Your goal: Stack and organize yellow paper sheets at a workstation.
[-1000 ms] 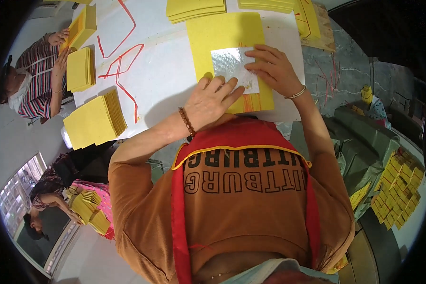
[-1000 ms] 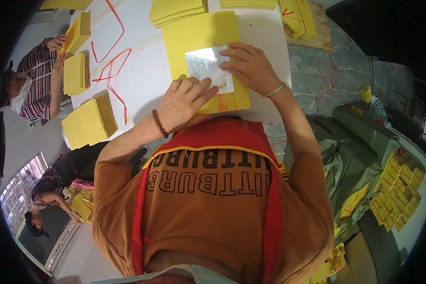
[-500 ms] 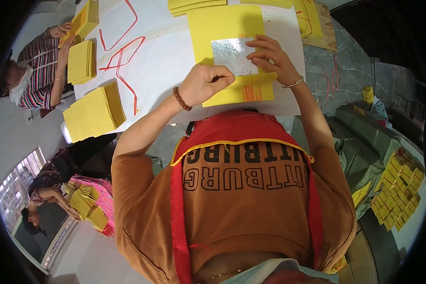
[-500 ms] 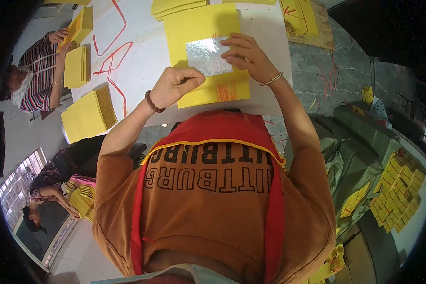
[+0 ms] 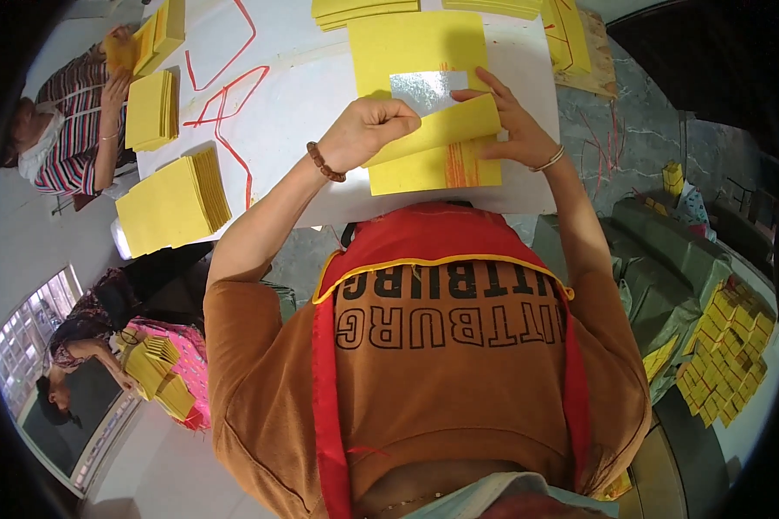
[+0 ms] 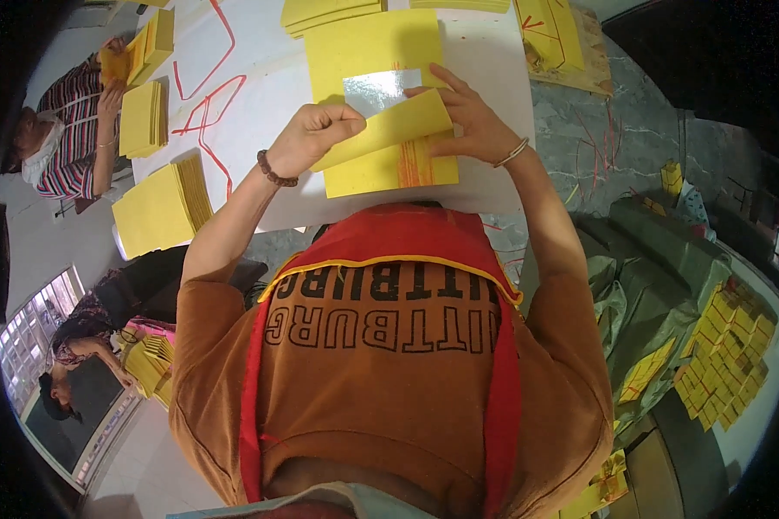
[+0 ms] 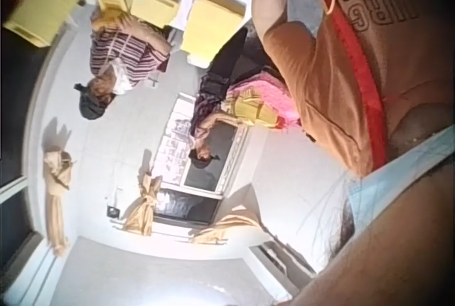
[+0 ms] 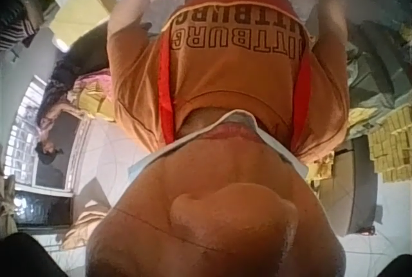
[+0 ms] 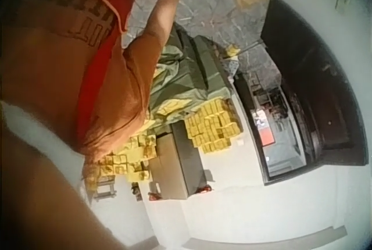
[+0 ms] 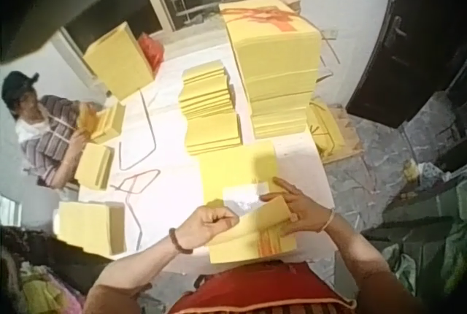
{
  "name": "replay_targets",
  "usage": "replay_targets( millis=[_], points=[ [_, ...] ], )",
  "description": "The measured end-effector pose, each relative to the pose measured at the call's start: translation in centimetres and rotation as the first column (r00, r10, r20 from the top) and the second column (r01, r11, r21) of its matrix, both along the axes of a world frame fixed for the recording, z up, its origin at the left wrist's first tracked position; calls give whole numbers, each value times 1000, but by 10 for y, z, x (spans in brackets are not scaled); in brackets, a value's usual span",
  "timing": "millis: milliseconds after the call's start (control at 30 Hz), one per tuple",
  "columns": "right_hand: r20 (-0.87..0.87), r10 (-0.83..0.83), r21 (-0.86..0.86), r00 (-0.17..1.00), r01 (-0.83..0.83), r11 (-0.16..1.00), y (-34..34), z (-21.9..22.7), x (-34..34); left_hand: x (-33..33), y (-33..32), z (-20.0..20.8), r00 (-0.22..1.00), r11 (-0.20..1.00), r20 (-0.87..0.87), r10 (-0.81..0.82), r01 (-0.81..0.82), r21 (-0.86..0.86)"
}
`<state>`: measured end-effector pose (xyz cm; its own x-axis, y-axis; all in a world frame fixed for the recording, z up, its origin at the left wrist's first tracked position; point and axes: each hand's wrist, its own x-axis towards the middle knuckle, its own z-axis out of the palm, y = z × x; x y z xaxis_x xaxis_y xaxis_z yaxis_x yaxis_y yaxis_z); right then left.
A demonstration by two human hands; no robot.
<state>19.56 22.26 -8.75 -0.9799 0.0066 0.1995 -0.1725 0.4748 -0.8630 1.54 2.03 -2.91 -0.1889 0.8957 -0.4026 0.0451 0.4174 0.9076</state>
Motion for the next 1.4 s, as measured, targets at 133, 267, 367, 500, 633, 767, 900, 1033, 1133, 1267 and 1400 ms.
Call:
replay_targets(
  millis=[133, 267, 367, 500, 633, 767, 900, 1033, 1133, 1267, 1400],
  points=[
    [-35, -108, 45, 994, 109, 993, -9, 0, -4, -28, -11, 13, 943, 877, 29, -330, 295, 378],
    [81, -390, -113, 917, 397, 911, -17, 5, -16, -37, -16, 8, 753, 921, -650, -101, 317, 225],
    [209, -500, -253, 840, 541, 802, -21, 11, -29, -35, -5, -9, 928, 983, -326, 184, -164, 88],
    [217, -652, -197, 726, 687, 699, -17, 17, -49, -34, 11, -24, 842, 909, -352, 410, -347, 229],
    [193, -656, -381, 730, 672, 635, -16, 19, -58, -38, 18, -25, 837, 916, -374, 401, -352, 194],
    [296, -700, -196, 650, 759, 621, -16, 18, -56, -36, 24, -17, 837, 900, -330, 437, -403, 167],
    [184, -697, -201, 693, 720, 664, -13, 8, -60, -38, 27, 3, 750, 953, -611, 254, -302, 27],
    [168, -705, -135, 689, 724, 676, -12, 1, -61, -29, 34, 11, 83, 950, -952, 293, 89, 300],
    [128, -709, -135, 694, 720, 680, -15, 8, -62, -12, 40, 0, 302, 868, -953, -35, 482, 121],
    [28, -694, 171, 719, 681, 712, -27, 29, -48, -5, 37, -17, 287, 903, -952, -108, 428, 26],
    [56, -269, 670, 961, 164, 724, -37, 35, -17, -6, 37, -25, 275, 909, -954, -122, 416, 3]
  ],
)
